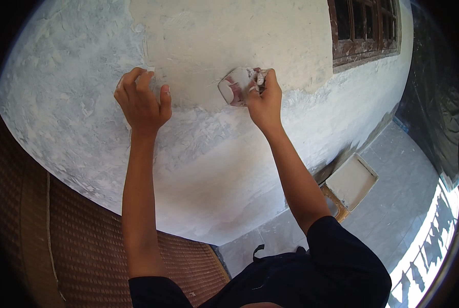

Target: The person applies a smooth layer of wall putty to a concrete wall using a putty knife, spreading the putty from a putty tray onto the wall.

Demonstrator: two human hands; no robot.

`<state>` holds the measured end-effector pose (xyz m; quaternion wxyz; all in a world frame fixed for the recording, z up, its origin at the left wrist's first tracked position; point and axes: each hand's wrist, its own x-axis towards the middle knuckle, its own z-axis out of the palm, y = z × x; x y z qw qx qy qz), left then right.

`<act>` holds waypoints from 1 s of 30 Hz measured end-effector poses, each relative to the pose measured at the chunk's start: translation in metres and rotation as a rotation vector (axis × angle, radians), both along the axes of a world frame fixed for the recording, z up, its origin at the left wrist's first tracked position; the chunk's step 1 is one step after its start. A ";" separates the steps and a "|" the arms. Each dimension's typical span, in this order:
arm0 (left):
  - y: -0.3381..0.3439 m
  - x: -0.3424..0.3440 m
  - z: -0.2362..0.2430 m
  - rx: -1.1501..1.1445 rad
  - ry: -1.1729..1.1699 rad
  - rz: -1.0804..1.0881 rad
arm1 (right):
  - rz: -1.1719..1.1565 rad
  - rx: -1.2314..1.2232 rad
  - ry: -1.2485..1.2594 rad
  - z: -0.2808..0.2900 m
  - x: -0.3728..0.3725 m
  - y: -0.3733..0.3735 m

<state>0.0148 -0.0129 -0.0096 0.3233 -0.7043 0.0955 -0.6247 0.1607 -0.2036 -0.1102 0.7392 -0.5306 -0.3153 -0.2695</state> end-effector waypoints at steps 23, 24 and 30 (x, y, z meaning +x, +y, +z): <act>0.001 0.003 0.000 0.015 -0.052 -0.036 | 0.064 -0.075 -0.147 -0.006 -0.003 -0.001; 0.001 0.001 0.001 0.018 -0.054 -0.032 | 0.037 0.018 -0.022 -0.010 0.010 -0.003; -0.002 0.002 0.001 0.004 -0.062 -0.027 | -0.010 0.305 0.073 -0.010 0.011 -0.018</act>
